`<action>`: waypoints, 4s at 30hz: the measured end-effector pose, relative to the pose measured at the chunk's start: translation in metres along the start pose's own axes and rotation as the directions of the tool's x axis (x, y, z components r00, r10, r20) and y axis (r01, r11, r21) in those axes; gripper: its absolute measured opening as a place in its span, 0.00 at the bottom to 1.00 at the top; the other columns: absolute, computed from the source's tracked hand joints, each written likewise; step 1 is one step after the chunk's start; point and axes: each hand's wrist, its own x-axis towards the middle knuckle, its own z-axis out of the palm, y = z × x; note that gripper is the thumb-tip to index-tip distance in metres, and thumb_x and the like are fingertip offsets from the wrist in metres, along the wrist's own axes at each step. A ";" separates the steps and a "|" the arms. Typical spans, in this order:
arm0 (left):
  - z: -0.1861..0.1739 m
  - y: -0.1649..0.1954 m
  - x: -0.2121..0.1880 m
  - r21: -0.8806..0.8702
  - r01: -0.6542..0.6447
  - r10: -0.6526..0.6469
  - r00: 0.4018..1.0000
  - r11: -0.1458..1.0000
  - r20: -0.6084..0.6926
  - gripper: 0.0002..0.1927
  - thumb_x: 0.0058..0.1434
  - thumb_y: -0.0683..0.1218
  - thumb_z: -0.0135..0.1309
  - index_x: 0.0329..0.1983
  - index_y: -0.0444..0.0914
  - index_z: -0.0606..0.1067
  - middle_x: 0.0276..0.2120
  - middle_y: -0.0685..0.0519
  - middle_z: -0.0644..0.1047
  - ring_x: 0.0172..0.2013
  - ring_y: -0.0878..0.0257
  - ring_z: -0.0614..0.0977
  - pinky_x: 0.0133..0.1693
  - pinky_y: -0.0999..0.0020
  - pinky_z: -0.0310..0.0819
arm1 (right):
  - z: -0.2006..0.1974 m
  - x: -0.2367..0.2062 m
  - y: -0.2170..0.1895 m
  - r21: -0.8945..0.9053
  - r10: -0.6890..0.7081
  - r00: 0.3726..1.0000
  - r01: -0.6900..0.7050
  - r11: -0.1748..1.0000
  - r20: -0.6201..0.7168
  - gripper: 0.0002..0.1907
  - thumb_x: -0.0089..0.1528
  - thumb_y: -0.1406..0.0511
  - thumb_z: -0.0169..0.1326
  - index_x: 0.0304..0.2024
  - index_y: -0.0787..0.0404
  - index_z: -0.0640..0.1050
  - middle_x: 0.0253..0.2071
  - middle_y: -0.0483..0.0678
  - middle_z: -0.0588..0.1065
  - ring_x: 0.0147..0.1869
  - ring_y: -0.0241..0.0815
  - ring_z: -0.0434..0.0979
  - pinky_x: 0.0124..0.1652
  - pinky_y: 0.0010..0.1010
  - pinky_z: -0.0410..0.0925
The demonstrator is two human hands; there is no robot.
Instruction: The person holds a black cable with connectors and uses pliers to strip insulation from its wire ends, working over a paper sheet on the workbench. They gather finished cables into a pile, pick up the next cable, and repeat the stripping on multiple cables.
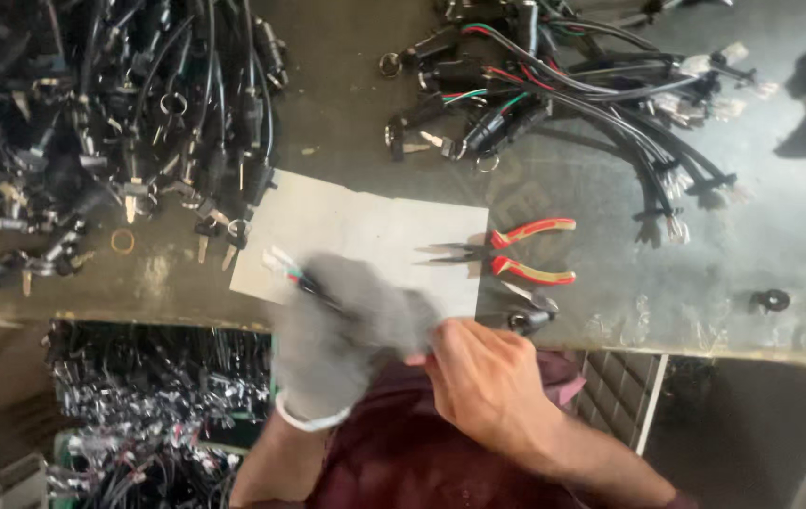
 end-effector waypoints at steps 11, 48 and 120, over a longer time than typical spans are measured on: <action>0.096 0.011 0.017 0.549 -0.057 -0.159 0.928 0.834 0.338 0.17 0.59 0.42 0.52 0.52 0.35 0.73 0.43 0.47 0.77 0.45 0.54 0.78 0.47 0.60 0.75 | -0.072 0.047 -0.022 0.640 0.219 0.976 -0.157 0.752 -0.018 0.13 0.64 0.61 0.47 0.44 0.65 0.73 0.44 0.53 0.75 0.48 0.54 0.74 0.53 0.45 0.64; 0.055 -0.033 0.011 0.417 0.045 -0.038 0.999 0.908 -0.024 0.14 0.63 0.43 0.63 0.50 0.36 0.74 0.43 0.53 0.80 0.40 0.67 0.83 0.42 0.69 0.80 | 0.006 0.002 0.057 0.414 0.375 0.926 -0.360 0.836 0.049 0.30 0.58 0.67 0.62 0.59 0.67 0.65 0.47 0.56 0.75 0.51 0.47 0.78 0.49 0.36 0.70; 0.060 -0.033 0.040 0.398 -0.148 0.008 0.944 0.905 0.330 0.16 0.71 0.42 0.51 0.59 0.30 0.72 0.58 0.51 0.75 0.58 0.61 0.75 0.60 0.68 0.70 | 0.055 -0.017 0.069 0.797 0.512 0.858 -0.274 0.538 -0.051 0.34 0.66 0.43 0.55 0.58 0.59 0.59 0.54 0.44 0.67 0.56 0.37 0.67 0.56 0.32 0.65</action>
